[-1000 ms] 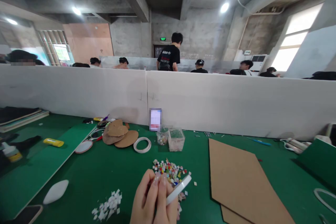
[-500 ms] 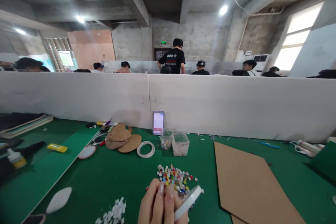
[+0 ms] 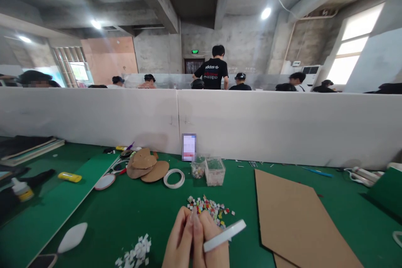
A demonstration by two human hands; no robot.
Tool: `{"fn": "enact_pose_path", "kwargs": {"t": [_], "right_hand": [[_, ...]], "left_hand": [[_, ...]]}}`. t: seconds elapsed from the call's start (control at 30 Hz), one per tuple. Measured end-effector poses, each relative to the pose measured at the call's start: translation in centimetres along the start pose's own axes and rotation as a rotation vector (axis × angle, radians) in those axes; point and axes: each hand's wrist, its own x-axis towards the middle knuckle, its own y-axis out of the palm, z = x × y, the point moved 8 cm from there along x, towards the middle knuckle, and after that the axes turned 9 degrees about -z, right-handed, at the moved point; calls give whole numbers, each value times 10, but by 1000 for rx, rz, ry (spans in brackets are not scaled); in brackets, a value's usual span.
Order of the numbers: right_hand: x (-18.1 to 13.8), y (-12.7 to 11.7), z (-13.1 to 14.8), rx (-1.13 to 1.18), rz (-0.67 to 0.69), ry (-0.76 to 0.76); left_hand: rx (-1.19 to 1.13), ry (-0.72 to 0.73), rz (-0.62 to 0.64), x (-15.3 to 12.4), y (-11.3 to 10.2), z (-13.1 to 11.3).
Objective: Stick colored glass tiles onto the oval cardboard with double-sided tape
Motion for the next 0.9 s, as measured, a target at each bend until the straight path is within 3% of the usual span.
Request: {"fn": "enact_pose_path", "kwargs": {"t": [0.13,0.33,0.5,0.7,0.83,0.9], "right_hand": [[9,10,-2,-135,130,-155],[10,9,4,-202,165,-254],[11,6,11,-158,98,-186],[10,-8,25,-219,-41,-443],[9,-8,30,-211,-9,-504],[9,-6,31,-185,26,-468]], "left_hand": [[-34,-29,138,5,8,-4],[78,0,119,7,1,-7],[66,112,155,4,5,-21],[47,220,204,0,4,-42],[-24,117,234,-3,9,-28],[-113,19,148,-1,6,-12]]}}
